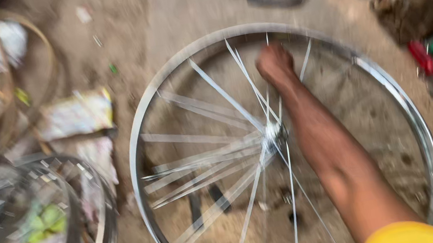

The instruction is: The person is lacing a bicycle wheel by inserting spokes through the rim and hub. They are sitting on the ground and using their hands to manipulate the spokes and secure them in place.

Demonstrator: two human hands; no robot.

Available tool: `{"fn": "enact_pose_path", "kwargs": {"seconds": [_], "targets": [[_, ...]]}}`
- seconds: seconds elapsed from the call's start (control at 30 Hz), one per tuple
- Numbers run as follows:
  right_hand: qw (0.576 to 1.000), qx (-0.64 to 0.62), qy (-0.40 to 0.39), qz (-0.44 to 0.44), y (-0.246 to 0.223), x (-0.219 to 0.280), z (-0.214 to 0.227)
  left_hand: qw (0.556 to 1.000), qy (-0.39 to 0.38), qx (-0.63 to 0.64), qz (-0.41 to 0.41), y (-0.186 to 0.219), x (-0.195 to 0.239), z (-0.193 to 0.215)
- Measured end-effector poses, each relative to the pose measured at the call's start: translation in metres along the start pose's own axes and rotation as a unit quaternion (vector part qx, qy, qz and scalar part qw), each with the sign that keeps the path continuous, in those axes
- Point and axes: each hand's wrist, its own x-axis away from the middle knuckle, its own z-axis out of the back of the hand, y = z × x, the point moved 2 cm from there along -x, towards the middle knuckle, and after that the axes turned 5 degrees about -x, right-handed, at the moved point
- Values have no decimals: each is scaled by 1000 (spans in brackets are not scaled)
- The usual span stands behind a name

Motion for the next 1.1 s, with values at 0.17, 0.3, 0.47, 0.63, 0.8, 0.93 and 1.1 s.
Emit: {"fn": "enact_pose_path", "kwargs": {"seconds": [0.17,0.3,0.47,0.63,0.8,0.93,1.1], "targets": [[996,34,-22,74,0,84,53,1000,8,13,-23,8,16,13],[996,-44,-68,27,0,191,139,998,9,6,-65,24,22,30],[888,-360,269,-98,50,410,233,996,-14,82,-16,31,29,43],[609,-604,251,-448,42,588,175,994,22,88,-58,37,43,57],[508,-787,89,-340,23,609,102,998,4,54,-7,46,59,65],[558,-777,123,-266,12,606,109,995,28,42,-86,54,73,73],[538,-787,105,-281,11,606,120,991,50,-56,-107,62,73,73]]}}
